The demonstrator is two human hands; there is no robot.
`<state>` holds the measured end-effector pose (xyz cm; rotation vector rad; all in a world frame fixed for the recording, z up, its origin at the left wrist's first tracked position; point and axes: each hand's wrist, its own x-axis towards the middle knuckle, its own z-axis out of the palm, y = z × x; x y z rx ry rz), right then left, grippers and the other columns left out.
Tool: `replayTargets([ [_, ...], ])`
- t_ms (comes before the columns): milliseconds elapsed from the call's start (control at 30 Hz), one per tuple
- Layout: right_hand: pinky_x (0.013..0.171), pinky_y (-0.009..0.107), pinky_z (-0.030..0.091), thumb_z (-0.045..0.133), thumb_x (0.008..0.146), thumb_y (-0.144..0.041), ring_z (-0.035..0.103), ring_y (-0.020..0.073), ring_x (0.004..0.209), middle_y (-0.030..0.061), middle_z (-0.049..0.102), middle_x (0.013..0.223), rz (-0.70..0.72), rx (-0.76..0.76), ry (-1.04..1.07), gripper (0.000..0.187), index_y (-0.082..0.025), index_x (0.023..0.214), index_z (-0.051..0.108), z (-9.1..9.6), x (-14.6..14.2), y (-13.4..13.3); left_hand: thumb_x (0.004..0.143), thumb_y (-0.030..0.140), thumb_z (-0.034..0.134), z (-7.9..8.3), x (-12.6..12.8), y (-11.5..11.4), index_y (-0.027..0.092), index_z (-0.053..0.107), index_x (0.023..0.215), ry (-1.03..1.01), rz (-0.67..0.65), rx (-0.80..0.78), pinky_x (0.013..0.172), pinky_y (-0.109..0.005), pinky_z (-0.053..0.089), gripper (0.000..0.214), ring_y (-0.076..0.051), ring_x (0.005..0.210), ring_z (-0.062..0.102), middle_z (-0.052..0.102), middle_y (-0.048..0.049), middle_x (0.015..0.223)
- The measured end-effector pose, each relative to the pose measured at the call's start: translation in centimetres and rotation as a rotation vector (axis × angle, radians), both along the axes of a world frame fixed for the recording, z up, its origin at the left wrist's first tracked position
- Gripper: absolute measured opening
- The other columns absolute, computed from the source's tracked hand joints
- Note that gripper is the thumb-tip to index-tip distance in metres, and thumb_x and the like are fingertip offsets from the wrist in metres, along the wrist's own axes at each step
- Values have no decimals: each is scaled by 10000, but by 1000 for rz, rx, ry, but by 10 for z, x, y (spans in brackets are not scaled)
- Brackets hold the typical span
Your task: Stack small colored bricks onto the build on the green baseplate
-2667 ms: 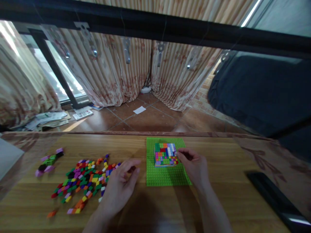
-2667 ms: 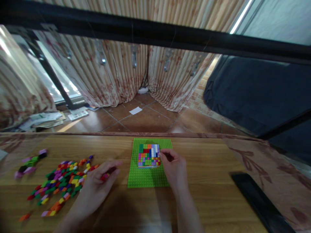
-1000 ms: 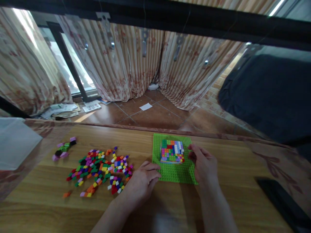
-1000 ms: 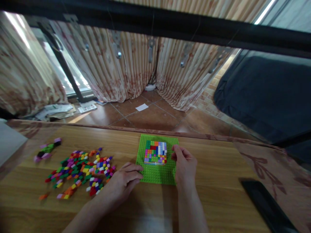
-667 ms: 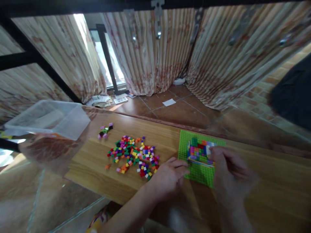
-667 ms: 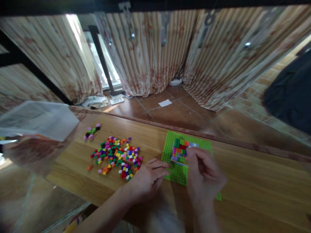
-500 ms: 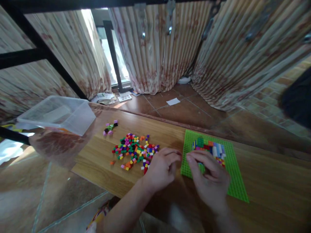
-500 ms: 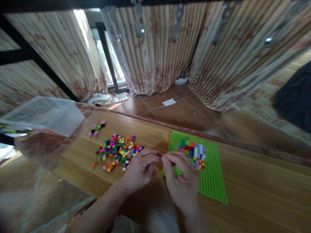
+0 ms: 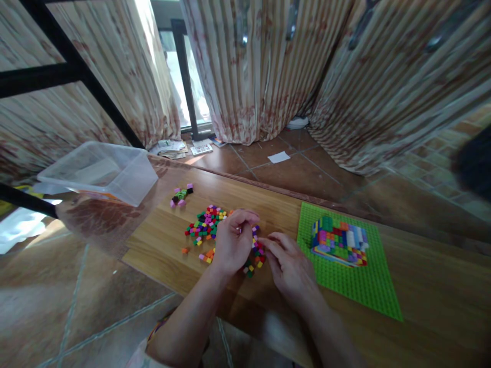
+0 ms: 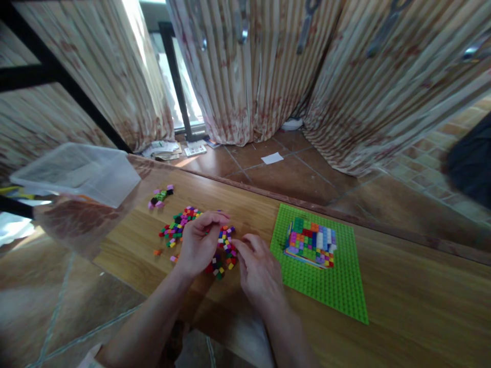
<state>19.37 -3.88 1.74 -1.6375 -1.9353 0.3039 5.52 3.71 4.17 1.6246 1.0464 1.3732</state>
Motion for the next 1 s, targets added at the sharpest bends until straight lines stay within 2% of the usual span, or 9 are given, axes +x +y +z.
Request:
replayTargets([
  [267, 845, 374, 512, 513, 918, -231, 593, 219, 974, 85, 584, 1111, -17, -46, 29, 155, -213, 942, 665, 1, -1, 0, 757, -7, 464, -1, -1, 0, 182, 676, 745, 24, 2, -14, 800, -254, 501, 284, -128, 842, 656, 704, -8, 830],
  [467, 843, 366, 507, 526, 915, -218, 594, 215, 982, 83, 575, 1128, 11, -24, 41, 194, -231, 1049, 667, 0, 0, 0, 771, 11, 463, 4, 2, -2, 178, 669, 727, 40, -22, -31, 746, -245, 505, 269, -127, 795, 650, 696, -16, 807],
  [567, 819, 354, 505, 536, 914, -212, 595, 216, 959, 81, 605, 1057, 14, -8, 57, 160, -220, 956, 690, 1, -2, 1, 773, 16, 460, 6, 2, -3, 182, 675, 730, 77, -26, -21, 763, -252, 508, 275, -130, 803, 652, 703, -19, 829],
  [667, 779, 316, 500, 538, 907, -182, 603, 190, 896, 67, 628, 981, 3, 36, 159, 134, -203, 917, 671, 8, -3, 1, 772, 31, 469, 5, 2, -2, 190, 676, 727, 92, -31, -13, 786, -259, 510, 265, -132, 809, 653, 705, -13, 829],
  [767, 713, 266, 494, 539, 885, -142, 606, 150, 810, 41, 642, 907, -50, 111, 300, 122, -200, 908, 644, 20, -1, -3, 771, 51, 484, 2, 3, -1, 191, 675, 728, 85, -38, -25, 794, -265, 516, 241, -139, 811, 655, 704, -11, 816],
  [900, 616, 226, 479, 555, 858, -128, 583, 106, 664, -1, 644, 797, -186, 217, 409, 120, -208, 885, 640, 35, 10, -11, 779, 76, 488, 0, 6, -1, 191, 686, 753, 121, -57, -26, 821, -279, 521, 230, -147, 836, 661, 721, -20, 875],
  [1000, 628, 234, 503, 585, 855, -166, 611, 110, 679, -8, 670, 803, -322, 294, 454, 113, -227, 890, 674, 39, 28, -16, 790, 89, 488, 1, 8, -2, 192, 682, 747, 149, -69, 5, 826, -278, 524, 224, -147, 843, 663, 720, -17, 860],
])
